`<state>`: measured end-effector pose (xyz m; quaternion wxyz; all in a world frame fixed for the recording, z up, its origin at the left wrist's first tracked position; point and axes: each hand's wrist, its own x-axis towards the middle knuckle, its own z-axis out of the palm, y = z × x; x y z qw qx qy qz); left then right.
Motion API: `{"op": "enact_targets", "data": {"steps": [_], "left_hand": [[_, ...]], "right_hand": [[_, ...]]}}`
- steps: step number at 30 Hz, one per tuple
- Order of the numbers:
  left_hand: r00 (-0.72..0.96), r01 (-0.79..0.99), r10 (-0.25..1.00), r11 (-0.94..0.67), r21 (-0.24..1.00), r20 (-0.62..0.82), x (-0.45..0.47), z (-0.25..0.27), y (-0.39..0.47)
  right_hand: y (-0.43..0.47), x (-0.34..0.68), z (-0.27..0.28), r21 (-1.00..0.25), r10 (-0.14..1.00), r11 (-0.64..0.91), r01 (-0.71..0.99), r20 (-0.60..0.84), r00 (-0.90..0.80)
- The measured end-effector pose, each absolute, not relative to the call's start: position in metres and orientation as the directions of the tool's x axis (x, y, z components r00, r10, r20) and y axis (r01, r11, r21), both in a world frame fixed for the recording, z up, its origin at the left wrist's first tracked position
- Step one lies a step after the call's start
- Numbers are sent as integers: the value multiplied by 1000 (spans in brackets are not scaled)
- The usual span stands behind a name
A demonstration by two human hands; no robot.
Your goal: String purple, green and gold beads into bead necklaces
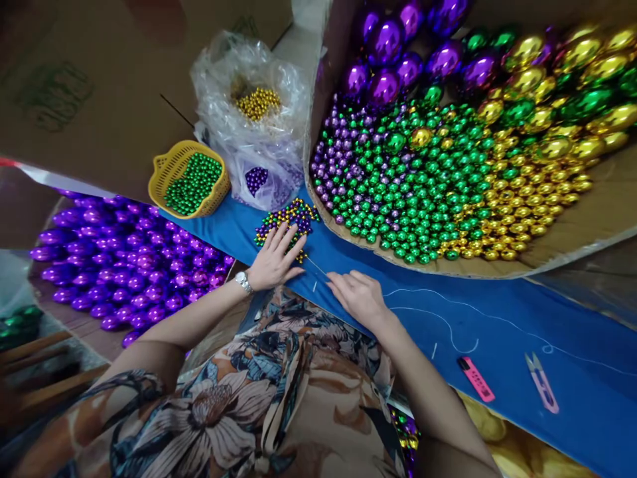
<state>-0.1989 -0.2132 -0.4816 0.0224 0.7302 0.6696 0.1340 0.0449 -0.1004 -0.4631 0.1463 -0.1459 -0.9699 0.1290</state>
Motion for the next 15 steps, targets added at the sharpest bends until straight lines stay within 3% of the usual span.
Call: {"op": "enact_targets", "data": {"steps": [10, 15], "left_hand": [[131, 952, 984, -159, 263, 120, -223, -487, -135], [248, 919, 965, -260, 296, 80, -226, -491, -123]], "right_hand": [[-92, 36, -467, -370, 435, 871, 323, 277, -857], [-90, 34, -469, -364, 470, 860, 357, 298, -831]]}}
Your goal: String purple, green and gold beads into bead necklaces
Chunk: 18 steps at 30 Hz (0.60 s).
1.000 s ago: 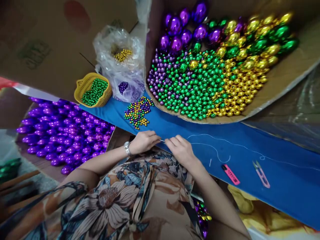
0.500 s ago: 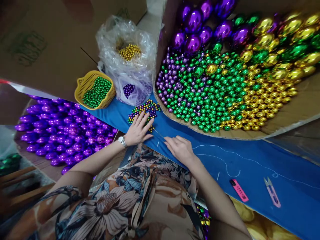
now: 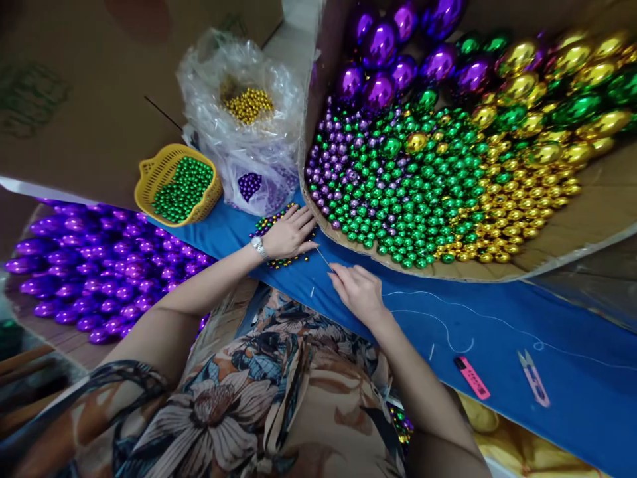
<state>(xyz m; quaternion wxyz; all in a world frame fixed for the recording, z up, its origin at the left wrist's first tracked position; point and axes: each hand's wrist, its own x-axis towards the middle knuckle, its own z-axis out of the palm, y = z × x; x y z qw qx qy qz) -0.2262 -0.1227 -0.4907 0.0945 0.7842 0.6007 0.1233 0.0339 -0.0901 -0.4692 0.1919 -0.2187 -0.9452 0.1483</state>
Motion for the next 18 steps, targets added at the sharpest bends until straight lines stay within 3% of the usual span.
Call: {"op": "enact_targets", "data": {"steps": [7, 14, 18], "left_hand": [[383, 860, 919, -393, 325, 97, -227, -483, -176], [112, 918, 982, -160, 363, 151, -223, -484, -206], [140, 909, 981, -182, 376, 135, -217, -487, -214]], "right_hand": [[-96, 30, -479, -416, 540, 802, 429, 195, -819], [-102, 28, -487, -394, 544, 790, 470, 96, -834], [-106, 26, -489, -315, 577, 783, 536, 49, -815]]}}
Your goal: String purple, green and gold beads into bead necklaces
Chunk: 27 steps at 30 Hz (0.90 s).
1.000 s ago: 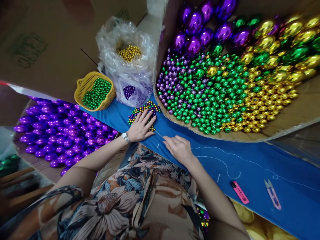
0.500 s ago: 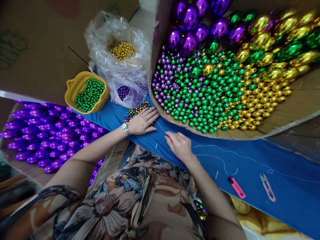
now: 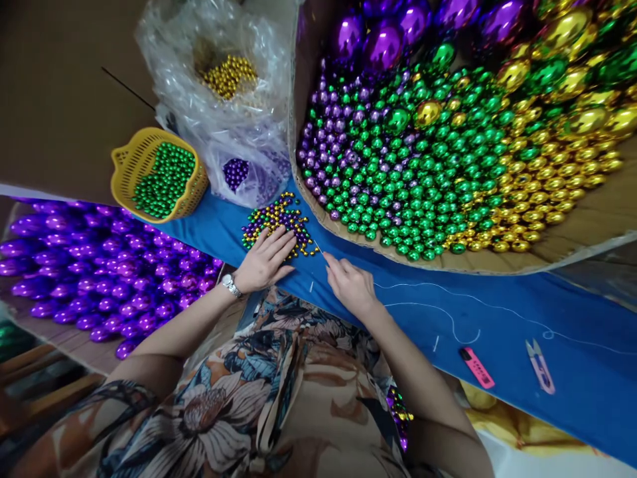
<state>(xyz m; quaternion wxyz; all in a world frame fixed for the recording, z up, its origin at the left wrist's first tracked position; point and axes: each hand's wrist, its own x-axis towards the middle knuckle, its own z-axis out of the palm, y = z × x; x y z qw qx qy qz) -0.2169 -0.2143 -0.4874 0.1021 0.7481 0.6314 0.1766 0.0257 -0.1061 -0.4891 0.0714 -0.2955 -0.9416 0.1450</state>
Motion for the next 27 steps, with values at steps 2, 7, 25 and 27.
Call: {"op": "enact_targets", "data": {"steps": [2, 7, 25, 27], "left_hand": [[153, 905, 977, -199, 375, 150, -216, -489, -217], [109, 884, 979, -175, 433, 172, -213, -491, -220], [38, 928, 990, -86, 361, 138, -193, -486, -190], [39, 930, 990, -86, 359, 135, -193, -486, -190]], "right_hand": [[-109, 24, -489, -294, 569, 792, 534, 39, -822], [-113, 24, -487, -316, 538, 806, 501, 37, -842], [-102, 19, -484, -300, 525, 810, 504, -10, -851], [-102, 14, -485, -278, 531, 810, 517, -25, -847]]}}
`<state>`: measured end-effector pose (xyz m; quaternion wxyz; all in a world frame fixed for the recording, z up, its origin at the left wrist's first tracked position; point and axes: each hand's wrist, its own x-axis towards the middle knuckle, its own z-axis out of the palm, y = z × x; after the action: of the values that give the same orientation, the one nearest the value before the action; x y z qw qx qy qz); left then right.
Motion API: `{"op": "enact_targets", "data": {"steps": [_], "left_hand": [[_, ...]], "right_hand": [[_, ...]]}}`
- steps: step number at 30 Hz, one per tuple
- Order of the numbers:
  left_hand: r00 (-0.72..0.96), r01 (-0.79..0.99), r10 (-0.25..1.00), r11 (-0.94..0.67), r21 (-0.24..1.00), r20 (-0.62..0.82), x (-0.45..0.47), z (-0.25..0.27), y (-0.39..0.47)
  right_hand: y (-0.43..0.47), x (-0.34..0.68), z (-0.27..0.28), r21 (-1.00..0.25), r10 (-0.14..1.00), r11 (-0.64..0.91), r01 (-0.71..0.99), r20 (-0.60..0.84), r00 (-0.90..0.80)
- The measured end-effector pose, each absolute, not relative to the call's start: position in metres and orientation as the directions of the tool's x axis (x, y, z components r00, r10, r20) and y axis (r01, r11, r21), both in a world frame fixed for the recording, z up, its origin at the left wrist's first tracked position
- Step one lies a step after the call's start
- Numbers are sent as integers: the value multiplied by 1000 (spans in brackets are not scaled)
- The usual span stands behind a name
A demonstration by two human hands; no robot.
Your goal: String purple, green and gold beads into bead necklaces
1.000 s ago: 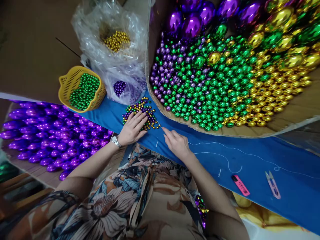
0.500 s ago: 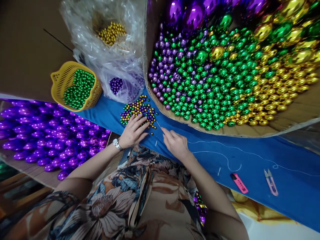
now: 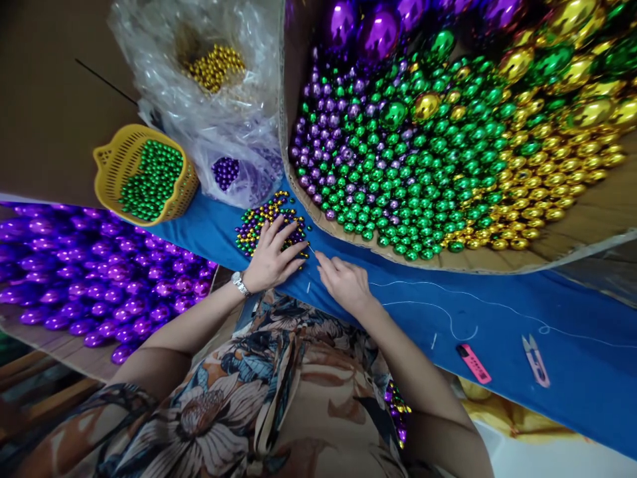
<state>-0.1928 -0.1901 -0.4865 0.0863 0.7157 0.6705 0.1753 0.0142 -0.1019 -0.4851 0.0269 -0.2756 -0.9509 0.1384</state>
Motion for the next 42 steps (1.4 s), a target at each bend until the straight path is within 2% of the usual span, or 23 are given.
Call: {"op": "enact_targets", "data": {"steps": [5, 10, 16, 22, 31, 38, 42], "left_hand": [[51, 914, 984, -115, 389, 170, -194, -487, -189], [-45, 899, 981, -42, 435, 188, -196, -489, -186], [-64, 910, 980, -21, 413, 190, -198, -493, -183], [-57, 919, 972, -38, 393, 227, -198, -490, -176], [-54, 914, 983, -22, 405, 176, -196, -487, -159], [-12, 921, 984, -58, 384, 179, -192, -484, -166], [-41, 914, 974, -54, 403, 223, -194, -484, -172]], "right_hand": [[-98, 5, -487, -218, 514, 832, 511, -49, -857], [-93, 7, -484, -228, 506, 834, 503, -47, -861], [-92, 3, -481, -229, 521, 817, 528, -98, -848], [-89, -1, -482, -234, 586, 773, 590, -92, -805], [-88, -5, -482, -218, 602, 751, 623, -158, -782], [-87, -14, -482, -151, 607, 753, 641, -217, -764], [-85, -14, -483, -169, 599, 759, 629, -200, -776]]}}
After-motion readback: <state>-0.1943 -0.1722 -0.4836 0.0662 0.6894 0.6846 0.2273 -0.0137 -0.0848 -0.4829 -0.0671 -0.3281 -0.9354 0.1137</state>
